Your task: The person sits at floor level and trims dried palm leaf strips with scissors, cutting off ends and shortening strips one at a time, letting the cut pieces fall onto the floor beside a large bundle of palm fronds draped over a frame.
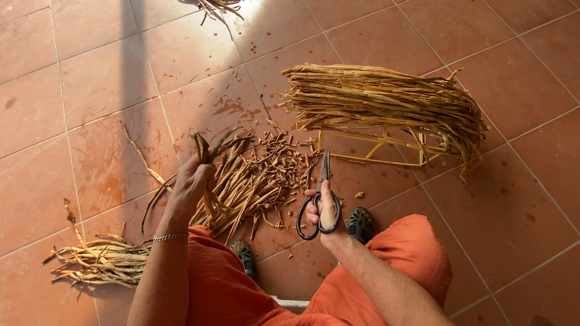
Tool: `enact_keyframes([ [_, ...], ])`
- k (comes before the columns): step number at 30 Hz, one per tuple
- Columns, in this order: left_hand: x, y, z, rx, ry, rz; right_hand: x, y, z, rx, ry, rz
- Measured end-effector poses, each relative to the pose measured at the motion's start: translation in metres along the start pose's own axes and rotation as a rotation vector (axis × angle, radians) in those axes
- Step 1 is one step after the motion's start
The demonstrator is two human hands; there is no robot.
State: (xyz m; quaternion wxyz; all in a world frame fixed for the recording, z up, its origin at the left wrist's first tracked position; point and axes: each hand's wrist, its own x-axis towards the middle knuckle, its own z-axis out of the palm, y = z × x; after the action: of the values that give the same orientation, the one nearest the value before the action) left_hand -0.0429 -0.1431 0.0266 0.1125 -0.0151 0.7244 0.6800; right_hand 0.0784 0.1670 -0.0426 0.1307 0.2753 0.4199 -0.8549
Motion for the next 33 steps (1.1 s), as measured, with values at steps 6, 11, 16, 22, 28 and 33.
enact_keyframes([
  [6, 0.051, 0.038, 0.027, 0.159, 0.04, 0.339, -0.029, -0.052, -0.013, 0.236, -0.03, -0.101],
  [11, 0.102, 0.111, 0.052, 0.912, 0.278, 0.921, -0.054, -0.093, -0.039, 0.295, 0.045, -0.216],
  [16, 0.175, 0.169, 0.101, 0.752, 0.311, 0.994, -0.077, -0.112, -0.063, 0.378, 0.084, -0.21],
  [22, 0.246, 0.185, 0.226, 0.785, 0.202, 1.042, -0.097, -0.118, -0.084, 0.464, 0.06, -0.225],
  [28, 0.285, 0.162, 0.381, 0.896, 0.114, 1.167, -0.105, -0.113, -0.108, 0.572, 0.154, -0.124],
  [33, 0.312, 0.113, 0.477, 0.904, 0.006, 1.129, -0.105, -0.091, -0.16, 0.622, 0.146, -0.082],
])
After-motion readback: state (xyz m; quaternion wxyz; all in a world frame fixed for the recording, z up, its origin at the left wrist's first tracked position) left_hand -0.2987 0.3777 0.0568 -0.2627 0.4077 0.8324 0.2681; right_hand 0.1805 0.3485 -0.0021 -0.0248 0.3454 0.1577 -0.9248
